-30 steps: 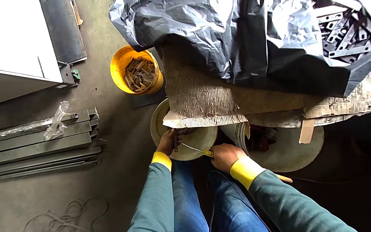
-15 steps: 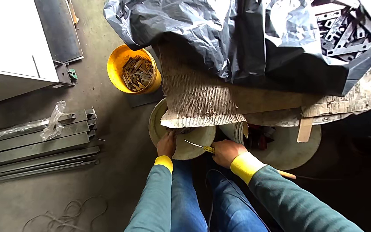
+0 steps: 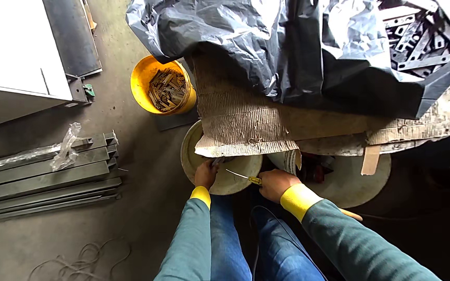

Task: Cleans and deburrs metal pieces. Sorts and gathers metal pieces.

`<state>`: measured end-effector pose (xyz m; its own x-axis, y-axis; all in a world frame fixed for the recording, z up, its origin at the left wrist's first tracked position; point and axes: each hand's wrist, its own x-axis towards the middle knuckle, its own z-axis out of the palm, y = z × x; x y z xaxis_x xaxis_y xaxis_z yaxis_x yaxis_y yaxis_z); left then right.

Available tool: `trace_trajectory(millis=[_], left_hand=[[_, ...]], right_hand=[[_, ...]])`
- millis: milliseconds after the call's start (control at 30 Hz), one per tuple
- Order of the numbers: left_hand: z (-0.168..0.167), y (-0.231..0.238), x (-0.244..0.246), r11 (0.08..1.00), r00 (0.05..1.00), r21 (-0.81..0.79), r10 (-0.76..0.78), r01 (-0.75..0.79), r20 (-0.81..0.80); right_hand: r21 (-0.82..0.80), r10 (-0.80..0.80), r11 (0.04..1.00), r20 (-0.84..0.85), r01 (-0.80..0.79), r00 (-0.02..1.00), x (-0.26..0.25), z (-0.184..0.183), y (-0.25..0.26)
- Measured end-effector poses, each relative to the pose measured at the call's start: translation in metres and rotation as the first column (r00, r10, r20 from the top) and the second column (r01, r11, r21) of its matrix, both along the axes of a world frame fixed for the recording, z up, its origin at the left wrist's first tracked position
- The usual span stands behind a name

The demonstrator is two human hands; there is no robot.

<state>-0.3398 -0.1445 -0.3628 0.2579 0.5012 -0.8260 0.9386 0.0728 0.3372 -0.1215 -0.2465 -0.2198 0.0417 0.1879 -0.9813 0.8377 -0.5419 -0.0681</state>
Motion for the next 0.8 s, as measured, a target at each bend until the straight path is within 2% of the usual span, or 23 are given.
trace_trajectory(millis=[200, 300, 400, 467, 633, 800], left_hand=[[-0.012, -0.001, -0.007, 0.99, 0.994, -0.087, 0.109, -0.11, -0.019], [-0.015, -0.004, -0.011, 0.955, 0.97, -0.18, 0.244, -0.238, 0.012], [-0.014, -0.01, -0.009, 0.825, 0.856, -0.28, 0.516, -0.492, 0.018], [-0.011, -0.013, -0.004, 0.739, 0.776, -0.323, 0.63, -0.591, 0.021], [-0.012, -0.009, 0.002, 0.61, 0.642, -0.319, 0.767, -0.725, 0.008], [-0.014, -0.005, -0.008, 0.548, 0.586, -0.322, 0.81, -0.772, -0.025]], right_hand=[[0.001, -0.009, 1.0, 0.001, 0.009, 1.0, 0.003, -0.001, -0.001], [0.004, -0.016, 1.0, -0.003, 0.016, 1.0, 0.001, 0.001, 0.0], [0.006, -0.026, 1.0, -0.01, 0.026, 1.0, 0.0, 0.002, 0.001], [0.003, -0.029, 1.0, -0.013, 0.029, 0.999, -0.001, 0.002, 0.001], [-0.008, -0.022, 1.0, -0.015, 0.021, 1.0, -0.001, -0.002, -0.004], [-0.014, 0.014, 1.0, -0.026, -0.014, 1.0, -0.001, -0.005, -0.008]])
